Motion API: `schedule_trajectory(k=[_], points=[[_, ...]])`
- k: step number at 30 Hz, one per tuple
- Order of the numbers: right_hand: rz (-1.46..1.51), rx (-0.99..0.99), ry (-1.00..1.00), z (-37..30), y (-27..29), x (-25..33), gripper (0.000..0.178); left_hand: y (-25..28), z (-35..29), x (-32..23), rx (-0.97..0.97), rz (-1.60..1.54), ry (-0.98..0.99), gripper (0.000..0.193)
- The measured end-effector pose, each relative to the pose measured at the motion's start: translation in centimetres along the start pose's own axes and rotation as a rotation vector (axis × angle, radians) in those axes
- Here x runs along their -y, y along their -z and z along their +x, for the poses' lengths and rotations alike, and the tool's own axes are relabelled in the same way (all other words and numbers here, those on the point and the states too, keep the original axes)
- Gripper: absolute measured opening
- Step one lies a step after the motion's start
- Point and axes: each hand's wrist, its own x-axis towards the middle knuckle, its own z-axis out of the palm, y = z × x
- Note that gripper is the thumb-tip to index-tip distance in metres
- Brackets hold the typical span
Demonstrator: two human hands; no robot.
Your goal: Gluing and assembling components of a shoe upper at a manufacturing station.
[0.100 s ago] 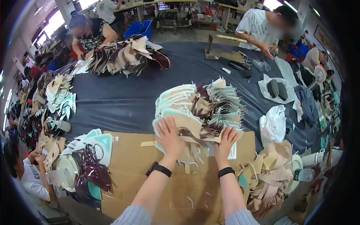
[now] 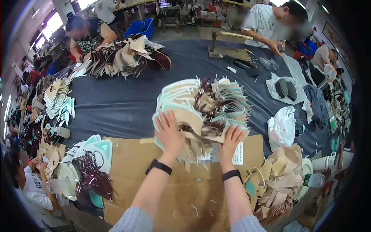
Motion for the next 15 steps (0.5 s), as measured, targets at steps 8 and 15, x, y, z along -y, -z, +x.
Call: schedule_trajectory(k=[8, 15], points=[[-0.037, 0.007, 0.031, 4.3, -3.2, -1.2, 0.082, -2.1, 5.3, -0.6, 0.182, -0.034, -0.029, 0.107], [-0.029, 0.059, -0.049, 0.8, -1.4, 1.4, 0.089, -0.3, 5.0, 1.2, 0.239, 0.016, -0.055, 0.119]])
